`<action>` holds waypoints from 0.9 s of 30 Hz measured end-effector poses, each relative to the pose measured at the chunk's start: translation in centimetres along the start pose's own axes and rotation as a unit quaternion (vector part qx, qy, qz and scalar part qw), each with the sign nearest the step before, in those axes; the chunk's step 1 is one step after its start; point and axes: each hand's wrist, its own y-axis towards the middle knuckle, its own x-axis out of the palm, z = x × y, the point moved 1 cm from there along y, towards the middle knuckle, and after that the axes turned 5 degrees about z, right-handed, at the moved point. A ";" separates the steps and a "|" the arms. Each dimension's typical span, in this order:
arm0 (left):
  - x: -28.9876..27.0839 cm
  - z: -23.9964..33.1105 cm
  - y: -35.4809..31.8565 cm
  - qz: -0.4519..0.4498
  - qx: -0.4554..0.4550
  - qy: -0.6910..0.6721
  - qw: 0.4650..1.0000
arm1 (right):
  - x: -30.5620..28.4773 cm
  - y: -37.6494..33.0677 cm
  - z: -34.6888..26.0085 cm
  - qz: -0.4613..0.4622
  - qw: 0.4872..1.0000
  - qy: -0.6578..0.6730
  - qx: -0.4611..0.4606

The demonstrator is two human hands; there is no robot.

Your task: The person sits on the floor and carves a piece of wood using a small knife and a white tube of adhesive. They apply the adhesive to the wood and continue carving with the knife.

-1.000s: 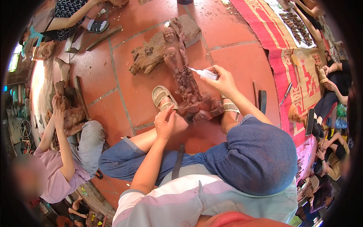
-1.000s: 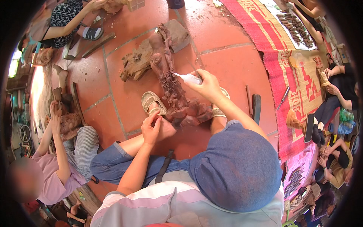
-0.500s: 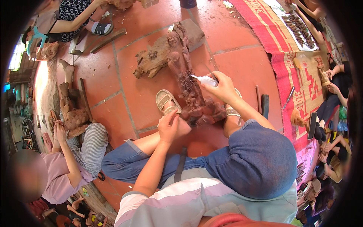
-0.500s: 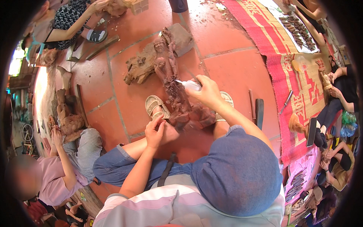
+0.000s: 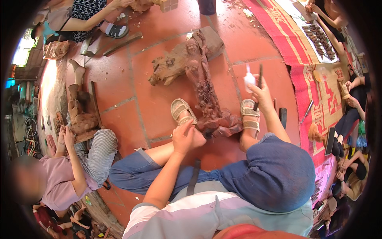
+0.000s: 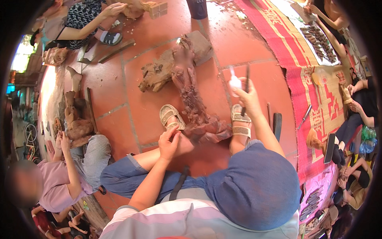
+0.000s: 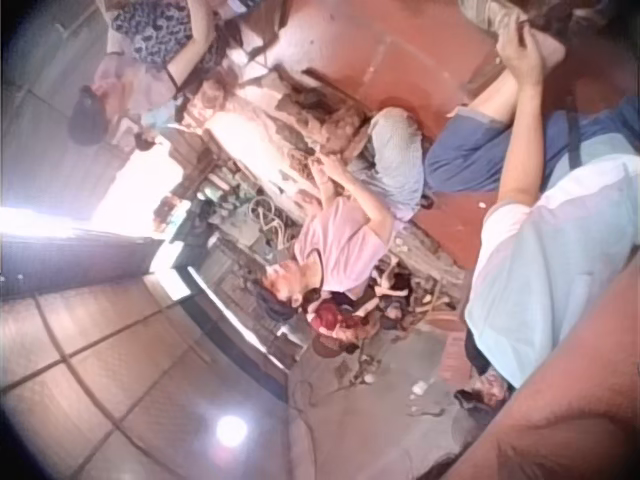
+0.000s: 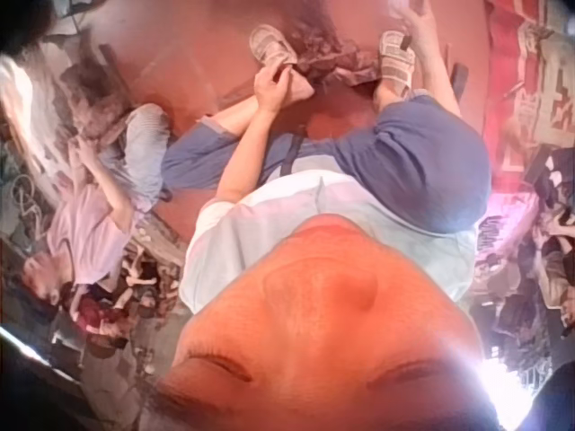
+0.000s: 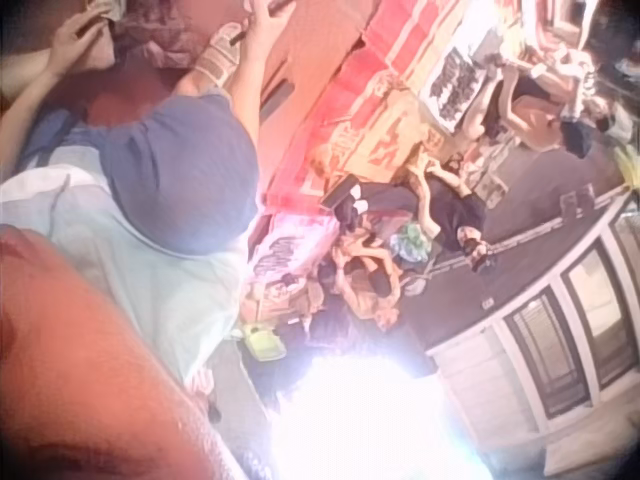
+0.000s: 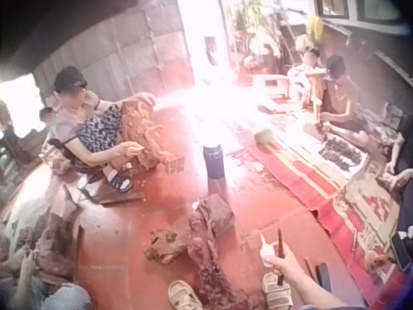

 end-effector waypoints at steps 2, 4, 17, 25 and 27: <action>0.2 -0.2 0.0 0.020 0.030 0.019 0.999 | -1.2 0.0 -0.7 0.046 0.998 -0.005 -0.030; 0.2 -0.5 0.1 0.018 0.022 0.005 1.000 | -3.5 0.3 -1.1 0.069 0.997 0.018 -0.028; -0.1 0.0 0.1 0.005 0.046 0.035 0.998 | -15.5 3.6 4.1 0.265 0.963 -0.007 -0.042; -0.1 0.2 0.1 -0.007 0.037 0.041 0.998 | -18.4 4.6 6.1 0.323 0.940 -0.078 -0.083; -0.1 0.3 0.1 -0.018 0.020 0.039 0.999 | -18.9 5.0 6.4 0.323 0.939 -0.083 -0.084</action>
